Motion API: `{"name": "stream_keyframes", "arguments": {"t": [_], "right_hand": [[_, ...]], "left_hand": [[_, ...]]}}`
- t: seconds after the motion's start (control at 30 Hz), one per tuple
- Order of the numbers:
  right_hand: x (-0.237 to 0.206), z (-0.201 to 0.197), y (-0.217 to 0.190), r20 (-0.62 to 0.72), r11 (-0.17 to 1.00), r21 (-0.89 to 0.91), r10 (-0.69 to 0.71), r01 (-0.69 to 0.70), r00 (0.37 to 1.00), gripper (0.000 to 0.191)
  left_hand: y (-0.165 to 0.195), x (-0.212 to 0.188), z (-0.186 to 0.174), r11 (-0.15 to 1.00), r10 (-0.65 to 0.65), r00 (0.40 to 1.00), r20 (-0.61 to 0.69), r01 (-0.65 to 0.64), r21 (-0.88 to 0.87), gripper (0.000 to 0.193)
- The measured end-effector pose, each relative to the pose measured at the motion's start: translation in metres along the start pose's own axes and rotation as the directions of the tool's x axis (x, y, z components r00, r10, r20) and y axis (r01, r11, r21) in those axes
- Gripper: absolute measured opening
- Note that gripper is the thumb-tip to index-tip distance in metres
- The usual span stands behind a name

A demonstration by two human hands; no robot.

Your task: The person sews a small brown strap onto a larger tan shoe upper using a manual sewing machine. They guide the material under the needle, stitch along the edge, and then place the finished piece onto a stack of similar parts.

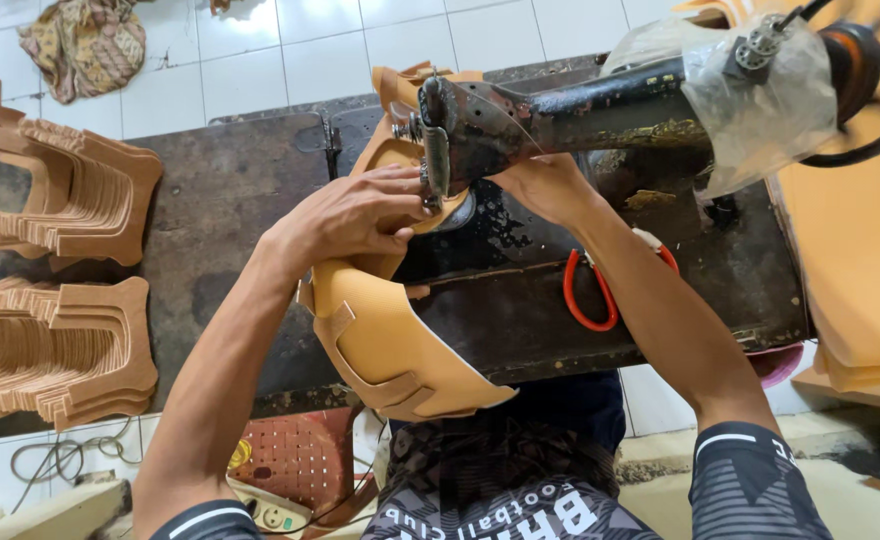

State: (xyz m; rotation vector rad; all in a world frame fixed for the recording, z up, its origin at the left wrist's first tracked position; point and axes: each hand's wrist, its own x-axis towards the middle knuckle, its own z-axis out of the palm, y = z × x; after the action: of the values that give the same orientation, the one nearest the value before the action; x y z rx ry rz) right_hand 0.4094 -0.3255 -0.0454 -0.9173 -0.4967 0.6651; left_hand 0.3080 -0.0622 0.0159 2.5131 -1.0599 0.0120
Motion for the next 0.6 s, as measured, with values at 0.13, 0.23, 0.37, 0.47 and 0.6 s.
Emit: {"name": "stream_keyframes", "arguments": {"t": [0.13,0.23,0.37,0.47,0.6], "right_hand": [[0.001,-0.001,0.003,-0.019,0.981,-0.183,-0.072,0.067,0.997,0.026],[0.001,-0.002,0.002,0.093,0.866,-0.435,-0.229,0.247,0.969,0.018],[-0.002,-0.005,0.003,0.226,0.741,-0.491,-0.399,0.457,0.889,0.017],[-0.004,-0.010,0.006,0.195,0.675,-0.583,-0.425,0.453,0.884,0.016],[-0.004,-0.016,0.011,0.111,0.737,-0.577,-0.356,0.352,0.928,0.014]], "left_hand": [[-0.002,0.000,0.002,0.998,-0.056,0.998,0.002,0.056,-0.028,0.029],[-0.005,0.002,0.003,1.000,0.007,0.999,-0.039,-0.006,0.021,0.027],[-0.004,0.007,0.007,0.997,-0.080,0.996,0.035,0.081,-0.020,0.030],[-0.002,0.007,0.008,0.996,-0.078,0.997,0.018,0.078,-0.038,0.028],[0.000,0.008,0.006,0.995,-0.065,0.998,0.015,0.066,-0.069,0.027]]}}
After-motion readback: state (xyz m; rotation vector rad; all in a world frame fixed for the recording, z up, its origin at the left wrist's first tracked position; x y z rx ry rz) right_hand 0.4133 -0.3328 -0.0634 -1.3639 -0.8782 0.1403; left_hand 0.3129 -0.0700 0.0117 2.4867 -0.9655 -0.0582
